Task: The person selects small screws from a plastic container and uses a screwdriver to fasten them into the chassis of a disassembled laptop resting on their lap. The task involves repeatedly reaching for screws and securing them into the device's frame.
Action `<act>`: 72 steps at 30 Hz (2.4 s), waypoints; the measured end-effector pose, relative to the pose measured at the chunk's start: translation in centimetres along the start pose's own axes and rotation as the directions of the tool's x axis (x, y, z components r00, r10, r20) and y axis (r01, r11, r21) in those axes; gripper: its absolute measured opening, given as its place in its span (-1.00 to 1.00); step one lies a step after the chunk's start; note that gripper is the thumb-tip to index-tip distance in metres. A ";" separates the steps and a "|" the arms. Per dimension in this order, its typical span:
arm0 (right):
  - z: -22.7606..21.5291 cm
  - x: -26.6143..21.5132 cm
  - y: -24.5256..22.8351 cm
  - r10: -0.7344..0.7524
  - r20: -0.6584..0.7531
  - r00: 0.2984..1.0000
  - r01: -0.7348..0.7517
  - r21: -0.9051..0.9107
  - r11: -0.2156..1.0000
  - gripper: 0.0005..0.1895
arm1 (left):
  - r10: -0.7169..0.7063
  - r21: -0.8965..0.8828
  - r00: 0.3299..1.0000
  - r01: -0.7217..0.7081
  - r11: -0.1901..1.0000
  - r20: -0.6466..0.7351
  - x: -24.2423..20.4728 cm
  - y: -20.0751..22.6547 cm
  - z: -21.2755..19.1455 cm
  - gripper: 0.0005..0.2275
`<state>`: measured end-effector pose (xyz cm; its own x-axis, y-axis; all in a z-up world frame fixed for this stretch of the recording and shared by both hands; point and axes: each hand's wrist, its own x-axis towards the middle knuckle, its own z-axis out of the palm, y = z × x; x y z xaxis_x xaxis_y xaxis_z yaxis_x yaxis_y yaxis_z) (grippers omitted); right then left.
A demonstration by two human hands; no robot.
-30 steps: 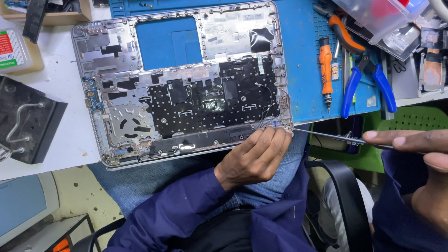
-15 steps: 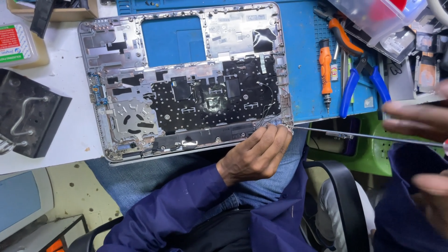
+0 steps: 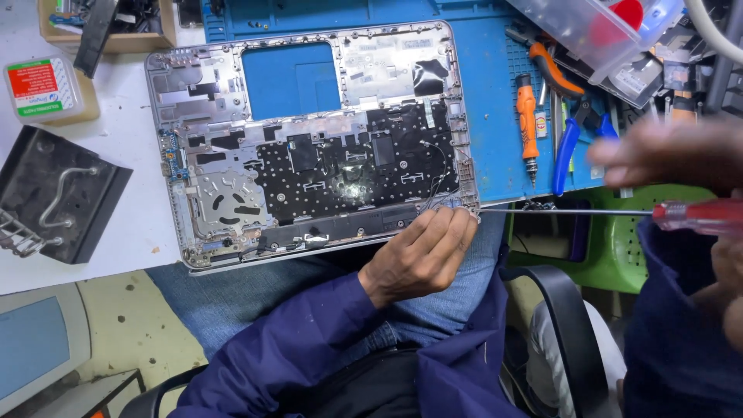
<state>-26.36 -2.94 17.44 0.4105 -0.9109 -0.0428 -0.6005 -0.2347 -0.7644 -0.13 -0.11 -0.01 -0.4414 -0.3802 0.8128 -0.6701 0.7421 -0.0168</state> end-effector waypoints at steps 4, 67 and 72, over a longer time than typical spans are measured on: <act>3.4 -2.6 4.7 -0.074 -0.300 0.951 0.069 -0.027 0.997 -0.63 | 0.001 0.024 1.000 -0.002 1.000 0.010 0.3 -0.1 -0.2 -0.93; 2.3 10.2 8.2 -0.454 -0.308 0.836 -0.275 -0.951 0.138 -0.63 | -0.640 -0.677 0.527 0.736 0.016 0.559 -3.1 8.7 -5.4 -0.96; 1.9 16.7 10.3 -0.240 -0.206 0.949 -0.159 -0.966 0.202 -0.54 | -0.645 -0.657 0.514 0.754 0.026 0.565 -2.4 8.7 -6.0 -0.95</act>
<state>-24.37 -19.91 7.61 0.3922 -0.8777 0.2753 -0.8496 -0.2309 0.4742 -1.31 10.58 1.36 -0.1319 -0.9862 0.0998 0.0418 0.0950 0.9946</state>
